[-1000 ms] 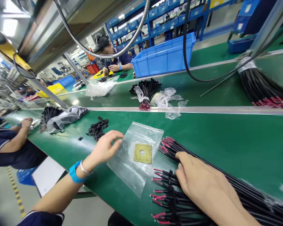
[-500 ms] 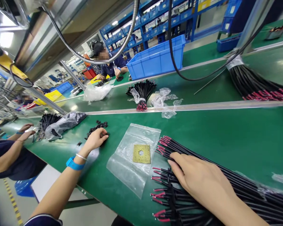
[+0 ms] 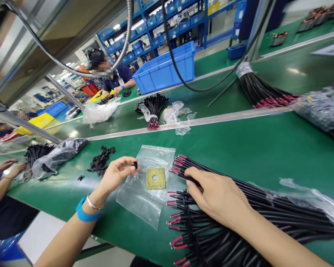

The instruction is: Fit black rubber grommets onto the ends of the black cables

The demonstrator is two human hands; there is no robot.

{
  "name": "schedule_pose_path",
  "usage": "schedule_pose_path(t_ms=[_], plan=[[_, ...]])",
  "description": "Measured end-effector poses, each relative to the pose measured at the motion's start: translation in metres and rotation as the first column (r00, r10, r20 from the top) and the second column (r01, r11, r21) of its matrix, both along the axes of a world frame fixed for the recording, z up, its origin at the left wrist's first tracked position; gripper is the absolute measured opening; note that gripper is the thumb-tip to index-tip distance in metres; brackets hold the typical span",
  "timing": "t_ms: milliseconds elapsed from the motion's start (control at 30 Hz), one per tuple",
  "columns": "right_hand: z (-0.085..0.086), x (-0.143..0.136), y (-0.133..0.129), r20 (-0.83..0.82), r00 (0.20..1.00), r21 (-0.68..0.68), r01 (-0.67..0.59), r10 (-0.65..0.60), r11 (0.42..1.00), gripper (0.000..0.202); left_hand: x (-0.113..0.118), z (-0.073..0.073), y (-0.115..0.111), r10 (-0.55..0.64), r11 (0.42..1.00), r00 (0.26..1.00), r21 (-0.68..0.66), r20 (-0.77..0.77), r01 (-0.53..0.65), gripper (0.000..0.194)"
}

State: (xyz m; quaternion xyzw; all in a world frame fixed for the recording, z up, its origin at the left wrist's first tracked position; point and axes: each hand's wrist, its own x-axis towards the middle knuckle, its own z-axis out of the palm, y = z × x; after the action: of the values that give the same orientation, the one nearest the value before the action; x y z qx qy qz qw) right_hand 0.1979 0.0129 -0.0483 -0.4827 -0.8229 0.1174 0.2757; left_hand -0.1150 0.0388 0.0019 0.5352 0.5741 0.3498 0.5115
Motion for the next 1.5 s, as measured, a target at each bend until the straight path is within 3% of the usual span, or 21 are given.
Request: schedule_pose_path(t_ms=[33, 100, 200, 267, 367, 467, 567, 633, 700, 767, 833, 933, 1133, 1333, 1500], plan=[[0.004, 0.001, 0.000, -0.040, 0.999, -0.080, -0.021, 0.018, 0.997, 0.017, 0.010, 0.001, -0.002, -0.063, 0.998, 0.998, 0.015, 0.005, 0.063, 0.031], [0.012, 0.002, 0.000, -0.134, 0.990, -0.206, -0.080, 0.053, 0.975, 0.016, 0.028, 0.001, -0.006, -0.221, 0.964, 0.966, 0.120, -0.131, 0.237, 0.025], [0.021, 0.003, 0.000, -0.237, 0.968, -0.291, -0.153, 0.084, 0.944, 0.014, 0.047, -0.002, -0.012, -0.340, 0.839, 0.813, 0.238, -0.473, 0.490, 0.033], [0.024, 0.003, 0.000, -0.256, 0.963, -0.335, -0.176, 0.090, 0.926, 0.012, 0.054, -0.007, -0.014, -0.298, 0.755, 0.723, 0.310, -0.623, 0.578, 0.036], [0.024, 0.002, 0.000, -0.269, 0.957, -0.353, -0.200, 0.106, 0.914, 0.011, 0.058, -0.014, -0.017, -0.141, 0.622, 0.582, 0.385, -0.801, 0.682, 0.032], [0.021, 0.002, 0.000, -0.279, 0.953, -0.322, -0.209, 0.118, 0.923, 0.016, 0.057, -0.016, -0.017, -0.072, 0.527, 0.369, 0.279, -0.927, 0.803, 0.039], [0.020, 0.002, 0.000, -0.290, 0.949, -0.298, -0.209, 0.120, 0.932, 0.018, 0.059, -0.013, -0.016, -0.063, 0.487, 0.272, 0.208, -0.960, 0.848, 0.053], [0.020, 0.003, -0.001, -0.314, 0.941, -0.292, -0.222, 0.126, 0.930, 0.018, 0.063, -0.012, -0.015, -0.102, 0.536, 0.357, 0.251, -0.928, 0.806, 0.055], [0.022, 0.004, 0.000, -0.332, 0.934, -0.303, -0.239, 0.133, 0.923, 0.017, 0.070, -0.012, -0.016, -0.241, 0.705, 0.600, 0.287, -0.763, 0.649, 0.050], [0.024, 0.004, 0.000, -0.342, 0.929, -0.319, -0.257, 0.142, 0.912, 0.017, 0.079, -0.012, -0.018, -0.302, 0.898, 0.871, 0.192, -0.388, 0.397, 0.043], [0.025, 0.005, 0.000, -0.357, 0.922, -0.322, -0.269, 0.146, 0.908, 0.017, 0.089, -0.011, -0.020, -0.212, 0.977, 0.977, 0.019, -0.025, 0.213, 0.045], [0.027, 0.005, 0.001, -0.390, 0.909, -0.311, -0.279, 0.146, 0.908, 0.018, 0.098, -0.008, -0.021, -0.078, 0.990, 0.974, -0.101, 0.210, 0.102, 0.051], [0.027, 0.005, 0.002, -0.380, 0.915, -0.337, -0.273, 0.136, 0.901, 0.020, 0.097, -0.007, -0.021, -0.030, 0.991, 0.950, -0.113, 0.311, 0.068, 0.051], [0.029, 0.003, 0.002, -0.371, 0.923, -0.352, -0.242, 0.103, 0.904, 0.022, 0.091, -0.013, -0.027, -0.056, 0.998, 0.973, -0.006, 0.226, 0.059, 0.044], [0.028, 0.004, 0.000, -0.372, 0.922, -0.336, -0.244, 0.110, 0.910, 0.019, 0.090, -0.015, -0.033, -0.154, 0.986, 0.986, 0.077, 0.067, 0.149, 0.042]])
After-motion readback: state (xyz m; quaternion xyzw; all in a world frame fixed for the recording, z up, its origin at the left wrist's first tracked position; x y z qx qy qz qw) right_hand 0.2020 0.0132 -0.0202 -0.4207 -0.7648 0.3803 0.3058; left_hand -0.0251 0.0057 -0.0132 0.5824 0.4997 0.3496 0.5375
